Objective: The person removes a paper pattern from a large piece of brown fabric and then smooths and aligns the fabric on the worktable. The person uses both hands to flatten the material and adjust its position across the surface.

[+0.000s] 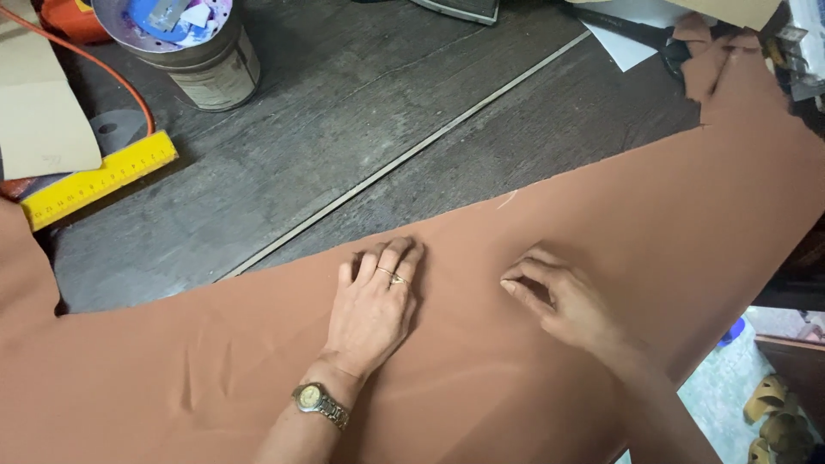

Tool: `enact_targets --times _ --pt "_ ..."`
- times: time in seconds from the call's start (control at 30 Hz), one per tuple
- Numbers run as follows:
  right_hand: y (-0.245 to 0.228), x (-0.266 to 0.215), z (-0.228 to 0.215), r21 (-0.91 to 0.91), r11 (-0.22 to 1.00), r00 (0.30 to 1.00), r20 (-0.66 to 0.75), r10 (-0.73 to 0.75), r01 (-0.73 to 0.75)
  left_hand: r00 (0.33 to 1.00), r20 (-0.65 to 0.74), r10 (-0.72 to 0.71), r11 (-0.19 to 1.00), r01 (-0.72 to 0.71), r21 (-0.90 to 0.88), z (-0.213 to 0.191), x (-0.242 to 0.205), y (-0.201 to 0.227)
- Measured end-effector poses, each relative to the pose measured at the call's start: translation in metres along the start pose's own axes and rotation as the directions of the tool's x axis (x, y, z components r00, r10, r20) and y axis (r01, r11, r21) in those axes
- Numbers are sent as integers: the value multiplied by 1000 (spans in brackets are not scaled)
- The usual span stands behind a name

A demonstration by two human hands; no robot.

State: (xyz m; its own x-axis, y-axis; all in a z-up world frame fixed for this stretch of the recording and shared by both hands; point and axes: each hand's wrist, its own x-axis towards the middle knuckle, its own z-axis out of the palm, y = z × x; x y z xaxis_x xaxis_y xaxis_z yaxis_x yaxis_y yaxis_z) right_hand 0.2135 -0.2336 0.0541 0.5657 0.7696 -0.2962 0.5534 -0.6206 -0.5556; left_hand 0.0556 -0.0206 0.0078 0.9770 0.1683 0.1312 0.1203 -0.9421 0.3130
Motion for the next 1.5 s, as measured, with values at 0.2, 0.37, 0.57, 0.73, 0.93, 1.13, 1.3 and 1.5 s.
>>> enact_targets --times 0.2,0.37,0.57,0.73,0.93,1.13,1.3,1.5 --pt "-3 -8 -1 -8 999 997 70 45 -45 1000 -13 9 1000 -9 21 8 -3 -4" --pt "-9 -15 -3 27 997 993 93 75 -78 1000 -4 4 999 -4 32 9 -2 -4" --pt "1 -13 -4 37 997 995 79 63 -66 999 -45 0 999 2 39 6 -2 -2" --pt "8 -6 -8 66 998 998 -54 21 -17 1000 -10 -17 999 17 38 8 -2 -3" --pt "13 -12 -12 73 997 1000 -19 24 -23 999 -36 -14 999 15 52 8 1 2" --pt "24 -7 -16 50 998 997 -54 46 -43 996 -43 72 997 -72 -3 13 19 20" --pt "30 -4 -17 29 999 998 -49 41 -40 998 -19 55 998 -54 43 20 21 17" --pt "32 -14 -17 68 995 997 -21 70 -69 999 26 39 999 -39 35 20 21 16"
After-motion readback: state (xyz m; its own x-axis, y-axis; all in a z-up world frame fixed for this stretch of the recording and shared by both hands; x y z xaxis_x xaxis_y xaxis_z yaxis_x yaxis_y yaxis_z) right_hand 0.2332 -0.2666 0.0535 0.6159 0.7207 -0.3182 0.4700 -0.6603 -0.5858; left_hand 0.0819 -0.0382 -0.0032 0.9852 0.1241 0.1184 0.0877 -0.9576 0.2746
